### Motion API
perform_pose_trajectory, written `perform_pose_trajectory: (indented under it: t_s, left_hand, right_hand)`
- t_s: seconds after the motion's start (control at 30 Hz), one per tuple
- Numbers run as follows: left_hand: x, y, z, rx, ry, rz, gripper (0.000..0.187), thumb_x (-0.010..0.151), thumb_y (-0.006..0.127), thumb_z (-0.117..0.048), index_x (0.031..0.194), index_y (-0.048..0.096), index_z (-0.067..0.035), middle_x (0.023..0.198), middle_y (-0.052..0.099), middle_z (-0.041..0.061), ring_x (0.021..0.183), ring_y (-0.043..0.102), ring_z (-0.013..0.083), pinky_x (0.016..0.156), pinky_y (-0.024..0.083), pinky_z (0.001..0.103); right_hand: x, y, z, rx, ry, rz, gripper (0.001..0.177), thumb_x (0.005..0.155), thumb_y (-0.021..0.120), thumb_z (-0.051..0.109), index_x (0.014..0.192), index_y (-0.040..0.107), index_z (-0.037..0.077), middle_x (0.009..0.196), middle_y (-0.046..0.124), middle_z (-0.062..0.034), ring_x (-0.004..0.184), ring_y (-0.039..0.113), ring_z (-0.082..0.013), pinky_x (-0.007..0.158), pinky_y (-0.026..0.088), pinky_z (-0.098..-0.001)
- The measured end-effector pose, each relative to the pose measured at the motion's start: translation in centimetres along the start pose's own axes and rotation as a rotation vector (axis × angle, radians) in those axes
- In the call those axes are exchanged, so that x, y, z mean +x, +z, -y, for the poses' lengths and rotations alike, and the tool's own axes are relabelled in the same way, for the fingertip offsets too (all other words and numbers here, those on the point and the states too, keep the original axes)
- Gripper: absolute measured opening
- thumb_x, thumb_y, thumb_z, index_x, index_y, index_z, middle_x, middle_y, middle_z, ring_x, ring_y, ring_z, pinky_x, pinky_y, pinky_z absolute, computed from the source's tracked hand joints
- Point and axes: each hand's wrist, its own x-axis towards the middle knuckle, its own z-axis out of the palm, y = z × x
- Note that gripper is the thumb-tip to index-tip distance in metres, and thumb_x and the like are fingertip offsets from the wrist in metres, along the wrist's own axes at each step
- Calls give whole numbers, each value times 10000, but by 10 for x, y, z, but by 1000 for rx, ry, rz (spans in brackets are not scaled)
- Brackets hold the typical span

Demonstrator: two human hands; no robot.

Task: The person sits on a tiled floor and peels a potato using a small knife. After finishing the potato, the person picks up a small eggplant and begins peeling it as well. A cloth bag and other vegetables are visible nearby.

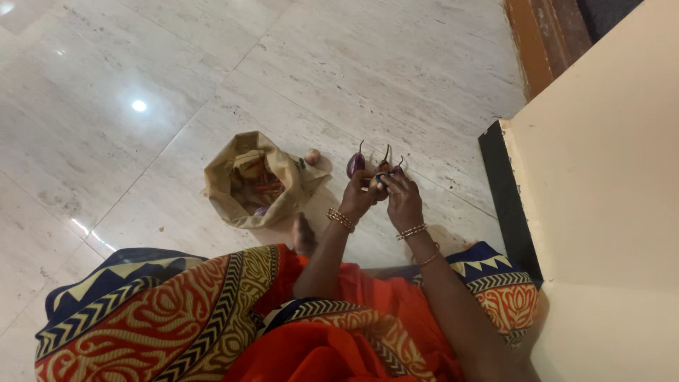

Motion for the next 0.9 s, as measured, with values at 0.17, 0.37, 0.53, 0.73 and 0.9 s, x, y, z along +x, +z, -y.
perform_pose_trajectory:
  t_s: [0.17,0.37,0.53,0.73,0.9]
  left_hand:
    - [0,-1,-1,92,80,90,376,903,761,-109,1211,552,-49,1055,673,101,826,684,138,608,581,263]
    - [7,-12,4,20,29,231,420,874,741,-103,1245,550,-57,1137,659,123,901,681,160,631,600,292]
    - [5,-10,5,-372,-152,237,434,960,688,-187,1336,481,-125,1229,622,90,1026,693,182,786,640,342]
    - [10,-2,18,-486,-193,126,387,1021,596,-227,1346,446,-80,1240,623,114,998,711,232,779,650,355]
    - [11,9,16,-236,-88,74,480,959,705,-230,1370,524,-61,1177,627,92,973,689,168,753,635,302]
  right_hand:
    - [3,-5,-4,81,125,23,390,910,548,-28,1211,741,126,1238,691,-154,1132,633,-356,984,544,-429]
    - [5,-8,-20,325,383,44,250,997,610,51,1186,757,123,1145,753,-74,973,735,-208,848,588,-304]
    - [4,5,-51,852,581,51,281,1028,556,14,1260,713,27,1197,729,-63,1028,681,-116,922,581,-272]
    - [2,6,-48,960,634,23,296,975,569,-17,1248,682,8,1253,699,-59,1058,691,-126,899,623,-297]
    - [0,7,-52,918,648,22,290,983,582,-25,1248,696,-5,1228,710,-70,1009,691,-137,865,625,-296]
